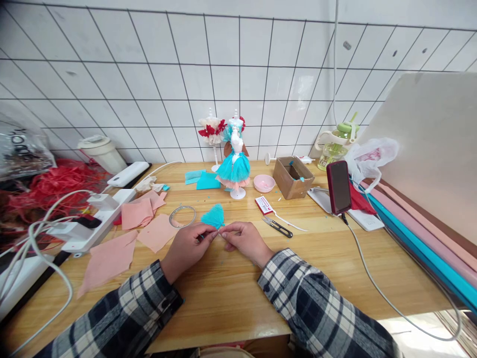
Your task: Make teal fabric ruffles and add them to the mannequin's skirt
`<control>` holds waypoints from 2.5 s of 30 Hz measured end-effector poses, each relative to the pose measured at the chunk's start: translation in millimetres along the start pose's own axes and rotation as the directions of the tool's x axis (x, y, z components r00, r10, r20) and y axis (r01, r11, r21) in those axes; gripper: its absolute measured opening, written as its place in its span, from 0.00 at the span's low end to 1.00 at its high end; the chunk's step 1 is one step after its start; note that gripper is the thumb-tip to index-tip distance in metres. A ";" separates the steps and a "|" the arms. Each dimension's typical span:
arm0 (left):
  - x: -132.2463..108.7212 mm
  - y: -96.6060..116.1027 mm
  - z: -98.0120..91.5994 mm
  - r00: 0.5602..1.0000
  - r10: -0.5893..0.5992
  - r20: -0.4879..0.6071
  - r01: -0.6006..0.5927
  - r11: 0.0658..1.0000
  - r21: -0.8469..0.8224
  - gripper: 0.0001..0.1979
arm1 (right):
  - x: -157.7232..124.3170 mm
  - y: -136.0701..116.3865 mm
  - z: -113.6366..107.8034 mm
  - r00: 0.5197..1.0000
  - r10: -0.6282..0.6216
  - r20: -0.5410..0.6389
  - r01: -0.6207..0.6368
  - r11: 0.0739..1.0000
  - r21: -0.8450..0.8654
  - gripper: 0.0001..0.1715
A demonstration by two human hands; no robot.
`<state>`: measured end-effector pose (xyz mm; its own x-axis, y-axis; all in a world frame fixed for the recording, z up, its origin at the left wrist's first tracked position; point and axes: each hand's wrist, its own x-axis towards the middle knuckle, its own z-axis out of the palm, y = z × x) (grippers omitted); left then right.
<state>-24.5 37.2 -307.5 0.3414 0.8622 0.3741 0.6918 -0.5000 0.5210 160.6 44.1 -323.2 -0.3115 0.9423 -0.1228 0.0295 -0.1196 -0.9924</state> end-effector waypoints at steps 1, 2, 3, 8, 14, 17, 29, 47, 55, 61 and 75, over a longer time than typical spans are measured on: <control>-0.2 -0.3 0.3 1.000 -0.001 0.003 0.001 1.000 -0.002 0.08 | -0.1 0.2 -0.2 1.000 -0.003 0.000 0.003 1.000 0.001 0.19; -0.3 -0.5 0.5 1.000 -0.002 0.004 0.002 1.000 -0.004 0.07 | -0.2 0.3 -0.3 1.000 -0.006 0.000 0.006 1.000 0.003 0.19; -0.3 -0.4 0.5 1.000 -0.003 0.005 0.004 1.000 -0.008 0.07 | -0.4 0.3 -0.3 1.000 -0.008 0.000 0.008 1.000 0.006 0.19; 0.4 2.1 -1.6 1.000 -0.017 0.004 0.017 0.999 -0.028 0.07 | -1.2 -1.7 -0.3 1.000 -0.006 -0.002 0.006 1.000 0.017 0.17; 0.4 3.3 -1.0 0.999 -0.030 0.013 0.031 0.998 -0.051 0.07 | -2.4 -3.3 0.9 0.999 0.039 -0.002 -0.039 0.999 -0.004 0.16; 0.1 3.3 -0.6 0.999 -0.027 0.024 0.028 0.998 -0.052 0.07 | -1.9 -2.3 2.6 0.999 0.038 -0.020 -0.038 0.999 -0.022 0.14; -2.9 14.2 -1.2 0.994 0.058 0.095 -0.051 0.996 -0.074 0.08 | 1.6 1.6 4.2 0.993 -0.052 -0.108 0.042 0.995 -0.090 0.16; -1.6 12.6 1.5 0.999 0.054 0.005 -0.054 0.992 0.111 0.10 | -5.3 -5.9 9.3 0.938 -0.309 -0.157 0.235 0.901 -0.365 0.09; -0.8 17.2 -1.5 0.994 0.036 -0.108 -0.028 0.997 0.072 0.08 | -4.3 -3.6 8.5 0.944 -0.221 -0.245 0.156 0.953 -0.258 0.12; -0.7 15.6 -2.9 0.994 0.004 -0.106 0.001 0.999 0.048 0.08 | -3.9 -2.6 9.7 0.978 -0.038 -0.204 0.032 0.999 -0.033 0.17; 0.5 12.2 -1.9 0.998 -0.009 -0.066 0.018 0.991 0.133 0.08 | -7.5 -4.6 15.0 0.987 -0.006 -0.163 0.014 0.999 0.045 0.19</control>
<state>-17.1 31.4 -299.5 0.2924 0.8595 0.4192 0.7761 -0.4694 0.4210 148.6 32.9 -317.6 -0.1524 0.9814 -0.1164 -0.0179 -0.1205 -0.9926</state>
